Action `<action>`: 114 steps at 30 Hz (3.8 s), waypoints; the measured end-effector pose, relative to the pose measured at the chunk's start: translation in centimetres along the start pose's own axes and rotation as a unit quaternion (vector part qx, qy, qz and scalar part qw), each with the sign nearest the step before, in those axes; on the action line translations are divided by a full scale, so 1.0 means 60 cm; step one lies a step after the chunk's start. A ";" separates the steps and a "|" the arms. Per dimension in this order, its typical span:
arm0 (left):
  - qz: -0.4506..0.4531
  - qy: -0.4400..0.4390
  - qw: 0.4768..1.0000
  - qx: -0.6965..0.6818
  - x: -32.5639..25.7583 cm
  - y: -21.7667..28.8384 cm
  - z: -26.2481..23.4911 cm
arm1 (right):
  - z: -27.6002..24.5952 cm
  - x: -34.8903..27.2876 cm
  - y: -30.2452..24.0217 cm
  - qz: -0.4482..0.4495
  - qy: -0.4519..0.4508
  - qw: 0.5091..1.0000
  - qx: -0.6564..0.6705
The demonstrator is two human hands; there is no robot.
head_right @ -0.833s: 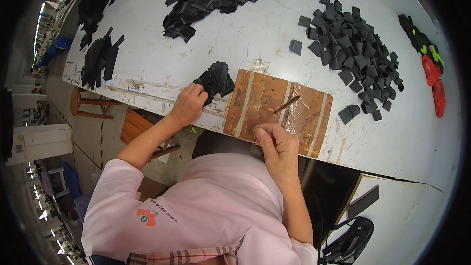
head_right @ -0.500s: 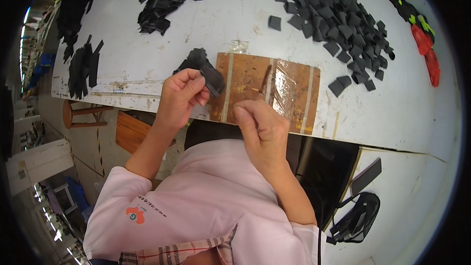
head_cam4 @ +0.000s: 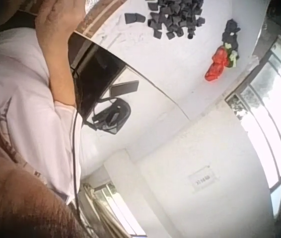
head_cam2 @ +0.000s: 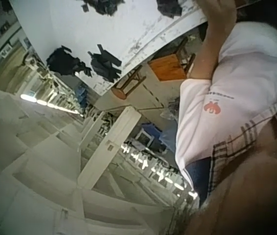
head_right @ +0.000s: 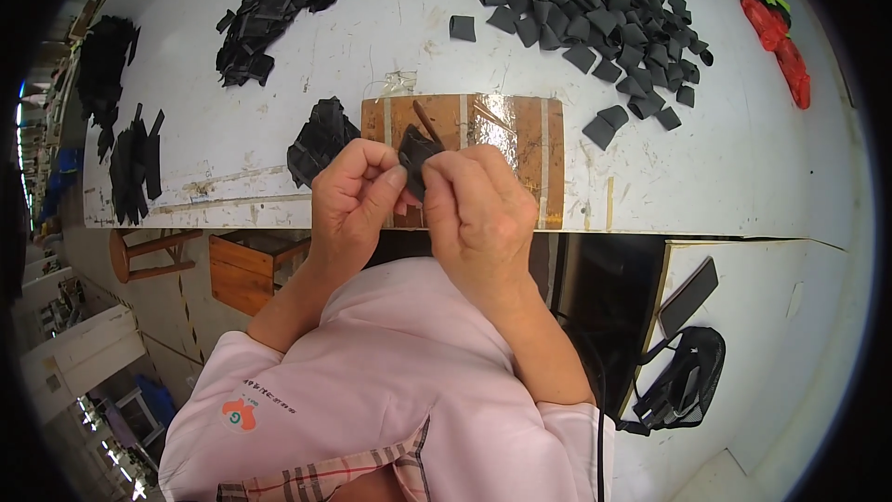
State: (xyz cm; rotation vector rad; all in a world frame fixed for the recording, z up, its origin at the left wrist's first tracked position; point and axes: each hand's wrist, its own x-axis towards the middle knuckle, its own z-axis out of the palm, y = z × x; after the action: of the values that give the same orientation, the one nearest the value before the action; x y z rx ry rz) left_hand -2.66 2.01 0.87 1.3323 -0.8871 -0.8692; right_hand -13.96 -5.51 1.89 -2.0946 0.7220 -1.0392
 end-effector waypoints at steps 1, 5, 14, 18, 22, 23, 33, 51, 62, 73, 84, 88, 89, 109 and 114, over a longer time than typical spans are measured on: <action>-0.014 0.023 0.999 -0.025 -0.001 -0.001 0.001 | -0.003 0.002 0.001 -0.001 0.000 1.000 0.000; -0.058 0.010 0.991 -0.118 0.005 -0.005 -0.006 | -0.004 0.000 0.013 0.081 -0.027 0.996 0.038; -0.100 -0.104 0.975 -0.171 0.002 0.003 -0.011 | -0.010 -0.005 0.011 0.342 -0.077 0.837 0.420; -0.143 -0.067 0.964 -0.212 -0.002 0.004 0.003 | -0.017 -0.004 0.015 0.396 -0.041 0.750 0.528; -0.135 -0.056 0.961 -0.235 -0.002 0.004 0.002 | -0.018 -0.006 0.021 0.412 -0.032 0.740 0.531; -0.136 -0.055 0.961 -0.236 -0.001 0.005 0.003 | -0.019 -0.006 0.021 0.413 -0.033 0.740 0.530; -0.170 -0.049 0.956 -0.232 -0.001 0.005 0.001 | -0.019 -0.005 0.018 0.404 -0.050 0.748 0.525; -0.154 -0.019 0.969 -0.191 0.001 -0.006 0.003 | -0.014 -0.009 0.024 0.408 -0.037 0.748 0.522; -0.126 -0.020 0.972 -0.196 0.006 -0.004 0.010 | 0.001 -0.026 0.038 0.423 -0.063 0.645 0.633; -0.161 -0.020 0.964 -0.211 0.007 -0.007 0.003 | -0.011 -0.014 0.025 0.449 -0.120 0.717 0.519; 0.048 0.059 0.992 0.096 -0.001 0.003 0.027 | -0.008 -0.009 0.014 0.030 -0.020 0.998 0.058; 0.118 0.134 0.965 0.191 -0.004 -0.019 0.037 | 0.007 -0.009 0.012 -0.066 -0.027 0.992 -0.108; 0.082 0.169 0.969 0.158 -0.004 -0.019 0.041 | 0.013 -0.012 0.015 -0.079 -0.021 0.984 -0.157; -0.189 0.034 0.926 -0.325 0.033 0.014 -0.007 | -0.021 0.024 0.018 0.397 -0.122 0.702 0.578; -0.201 -0.209 0.657 -0.696 0.055 0.031 -0.025 | -0.035 0.095 -0.007 0.282 -0.178 0.831 0.445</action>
State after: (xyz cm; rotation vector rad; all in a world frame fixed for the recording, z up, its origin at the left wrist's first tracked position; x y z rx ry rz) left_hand 0.14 -0.27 2.79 -0.1103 -0.0056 -1.7261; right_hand -12.64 -10.05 5.75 -1.0937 0.4699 -0.4640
